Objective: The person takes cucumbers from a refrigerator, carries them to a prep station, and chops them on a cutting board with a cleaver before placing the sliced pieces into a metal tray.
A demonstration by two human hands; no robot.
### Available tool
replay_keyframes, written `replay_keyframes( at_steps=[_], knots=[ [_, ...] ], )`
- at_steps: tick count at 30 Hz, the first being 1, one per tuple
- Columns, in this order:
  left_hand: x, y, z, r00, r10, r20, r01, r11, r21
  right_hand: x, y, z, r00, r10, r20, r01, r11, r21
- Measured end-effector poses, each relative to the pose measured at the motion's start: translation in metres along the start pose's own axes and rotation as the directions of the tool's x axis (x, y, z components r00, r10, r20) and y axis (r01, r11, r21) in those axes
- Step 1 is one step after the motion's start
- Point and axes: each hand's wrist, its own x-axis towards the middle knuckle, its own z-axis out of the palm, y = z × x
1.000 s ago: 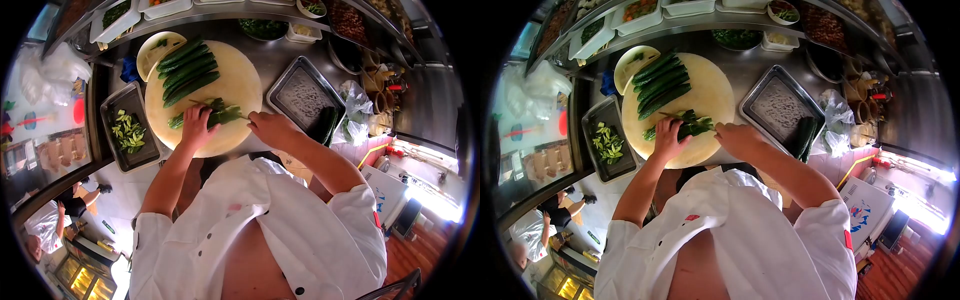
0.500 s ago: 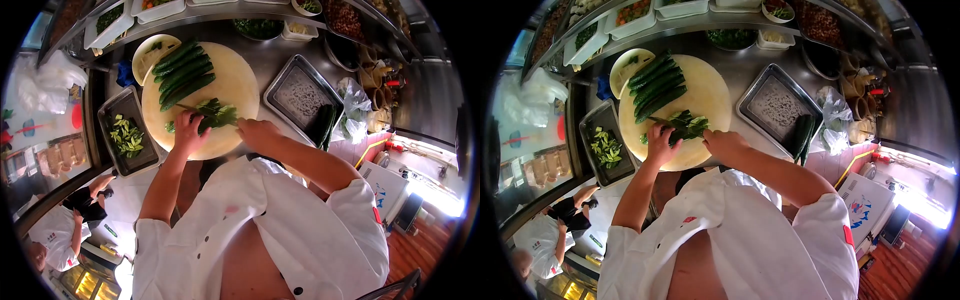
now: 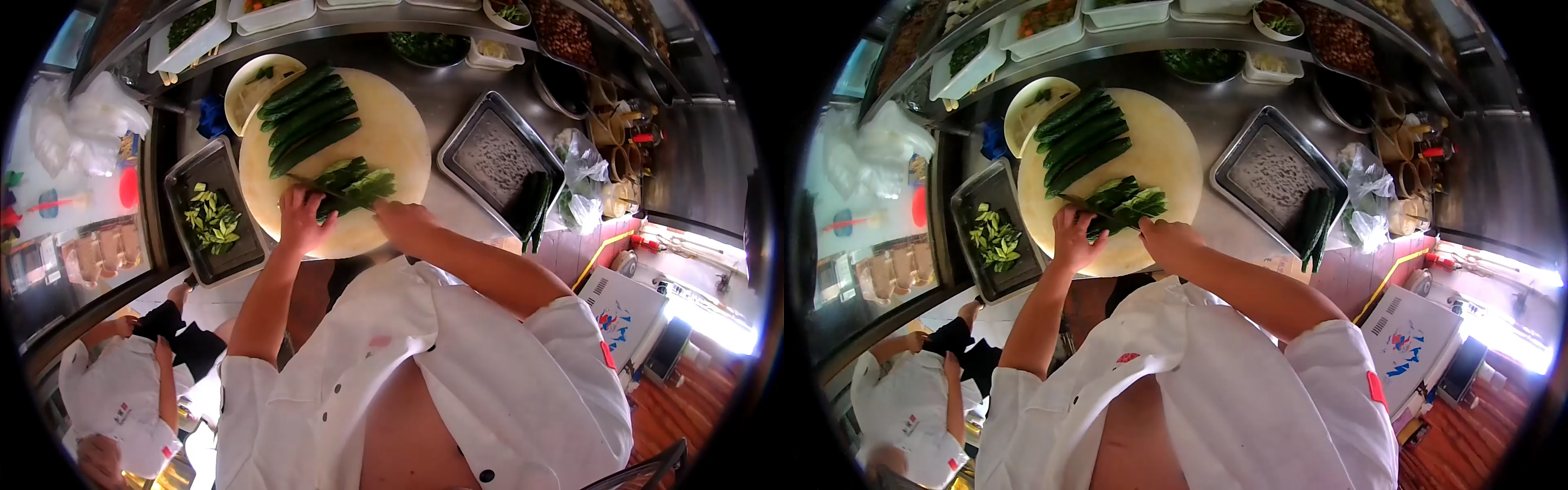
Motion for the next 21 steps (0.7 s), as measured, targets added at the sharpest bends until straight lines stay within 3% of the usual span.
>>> replay_keyframes(
  at_steps=[5,9,10,13,15,19,21],
  knots=[
    [-0.009,-0.002,-0.007,0.999,-0.005,0.042,0.006,1.0,-0.009,0.01,-0.007,0.004,0.997,0.027,0.077,-0.026,1.0,-0.009],
    [-0.01,-0.003,-0.026,0.997,0.015,-0.075,-0.014,1.0,0.016,-0.016,-0.036,-0.021,1.0,-0.019,0.011,0.019,1.0,-0.017],
    [-0.013,-0.006,-0.028,0.999,0.006,-0.049,-0.005,1.0,0.011,-0.014,-0.045,-0.024,0.99,0.085,0.114,-0.089,0.996,0.03],
    [-0.021,-0.014,-0.021,1.0,-0.011,-0.019,0.011,1.0,-0.005,0.02,-0.014,0.038,0.999,-0.002,0.04,0.006,0.995,-0.101],
    [-0.02,-0.018,-0.021,0.998,-0.06,0.005,0.06,0.998,-0.01,0.025,-0.024,0.025,0.999,-0.023,0.033,0.026,0.995,-0.094],
    [-0.03,-0.021,-0.03,0.997,0.004,-0.08,-0.002,1.0,0.023,-0.001,-0.063,-0.006,0.999,-0.044,0.032,0.045,0.999,-0.009],
    [-0.037,-0.022,-0.034,0.996,-0.044,-0.076,0.045,0.999,0.02,0.007,-0.056,0.018,0.998,-0.06,0.016,0.061,0.997,-0.037]
  ],
)
